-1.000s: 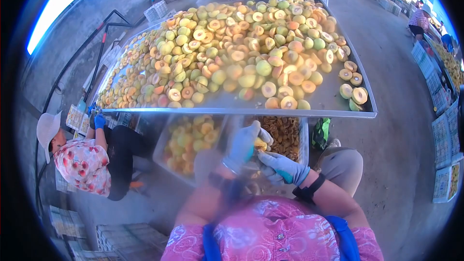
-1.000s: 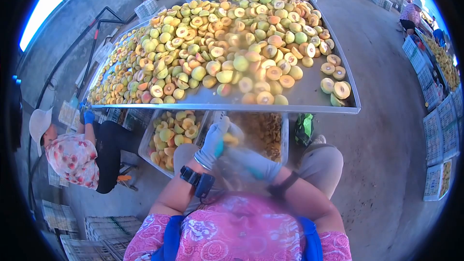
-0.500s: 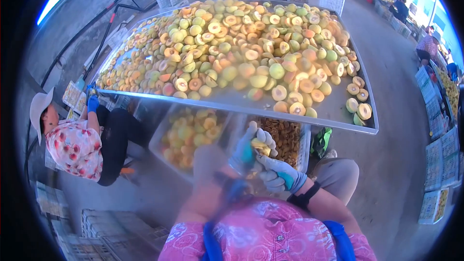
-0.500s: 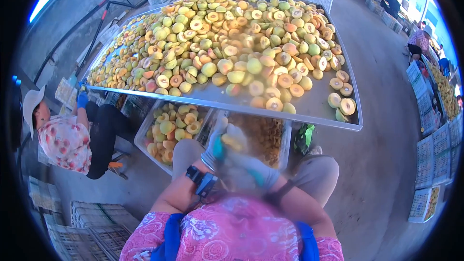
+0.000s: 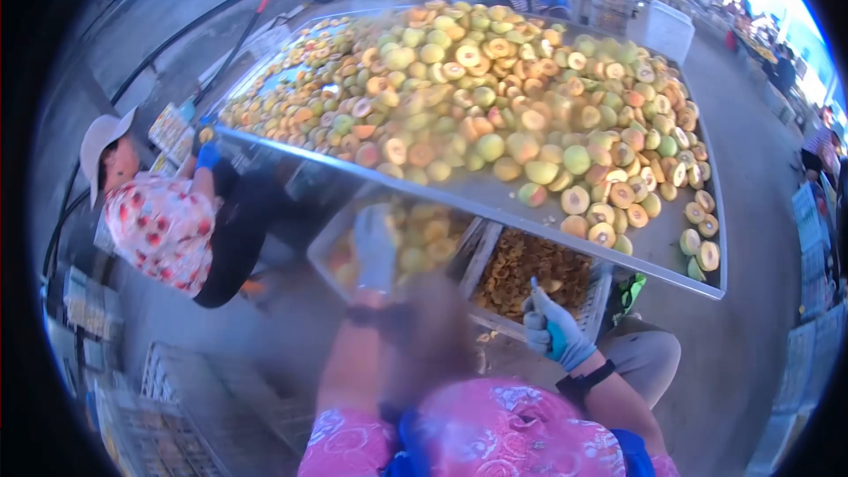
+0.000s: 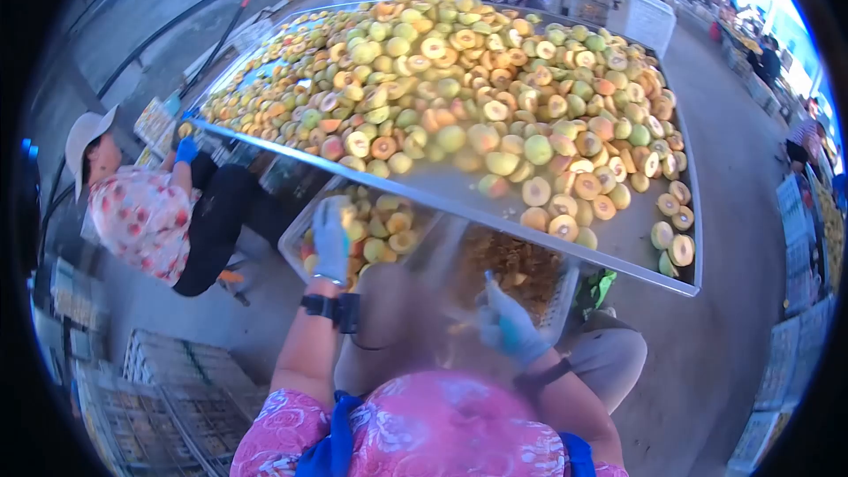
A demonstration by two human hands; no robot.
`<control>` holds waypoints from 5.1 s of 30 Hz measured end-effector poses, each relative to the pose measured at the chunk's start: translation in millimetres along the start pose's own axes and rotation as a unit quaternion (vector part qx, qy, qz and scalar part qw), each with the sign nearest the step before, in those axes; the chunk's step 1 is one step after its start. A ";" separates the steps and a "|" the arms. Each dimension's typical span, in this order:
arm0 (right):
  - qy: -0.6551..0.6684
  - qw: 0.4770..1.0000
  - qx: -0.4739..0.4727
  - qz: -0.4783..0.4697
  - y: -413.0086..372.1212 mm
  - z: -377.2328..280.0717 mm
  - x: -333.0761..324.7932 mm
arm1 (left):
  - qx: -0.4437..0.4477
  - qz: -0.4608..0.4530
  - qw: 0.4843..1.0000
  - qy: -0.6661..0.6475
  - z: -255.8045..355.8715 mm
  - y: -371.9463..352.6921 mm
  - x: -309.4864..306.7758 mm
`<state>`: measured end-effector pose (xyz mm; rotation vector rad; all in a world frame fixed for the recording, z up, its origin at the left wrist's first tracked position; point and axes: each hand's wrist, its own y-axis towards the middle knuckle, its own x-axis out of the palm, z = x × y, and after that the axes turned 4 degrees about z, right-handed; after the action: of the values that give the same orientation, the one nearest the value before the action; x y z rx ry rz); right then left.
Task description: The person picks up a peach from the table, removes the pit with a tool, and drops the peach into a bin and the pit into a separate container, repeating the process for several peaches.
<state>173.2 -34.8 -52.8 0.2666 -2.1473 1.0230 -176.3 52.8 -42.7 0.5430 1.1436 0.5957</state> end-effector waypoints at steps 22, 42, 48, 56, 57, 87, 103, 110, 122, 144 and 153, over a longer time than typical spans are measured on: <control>-0.082 0.985 -0.139 0.067 -12.8 -9.4 5.1 | 0.146 -0.221 0.924 -0.276 165.1 40.7 59.9; 0.021 0.976 -0.215 -0.024 -63.0 -33.1 -18.3 | 0.023 -0.432 0.879 -0.201 219.4 50.4 150.1; 0.023 0.973 -0.227 -0.025 -70.4 -35.0 -13.1 | -0.067 -0.479 0.831 -0.276 217.7 57.4 137.1; 0.017 0.972 -0.229 -0.040 -67.3 -35.2 -13.2 | -0.056 -0.477 0.854 -0.201 254.3 66.9 96.4; 0.015 0.973 -0.227 -0.036 -65.1 -34.7 -13.3 | -0.012 -0.460 0.878 -0.134 261.1 62.8 100.2; -0.298 0.884 -0.350 0.086 -35.7 -31.5 4.9 | -0.340 -0.329 0.372 -0.799 236.8 -43.2 57.7; -0.321 0.895 -0.302 0.071 -30.7 -26.5 2.6 | -0.266 -0.272 0.539 -0.752 263.8 -40.0 21.5; -0.305 0.917 -0.257 -0.021 -44.0 -26.1 4.1 | -0.365 -0.317 0.487 -0.727 249.9 -35.6 24.3; 0.011 0.974 0.063 -0.217 -61.1 -25.9 13.1 | -0.242 -0.450 0.478 -0.714 234.3 -34.0 8.2; -0.097 0.989 0.081 -0.080 -24.7 -18.0 21.5 | 0.002 -0.216 0.958 0.190 -46.5 5.9 54.6; -0.114 0.993 0.039 0.017 -11.3 -15.9 7.5 | -0.031 -0.124 0.992 -0.001 -6.3 28.0 51.6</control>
<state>181.5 -29.7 -34.4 0.4036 -2.3249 1.1450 -171.3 108.9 -60.5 0.3407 1.1655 0.4139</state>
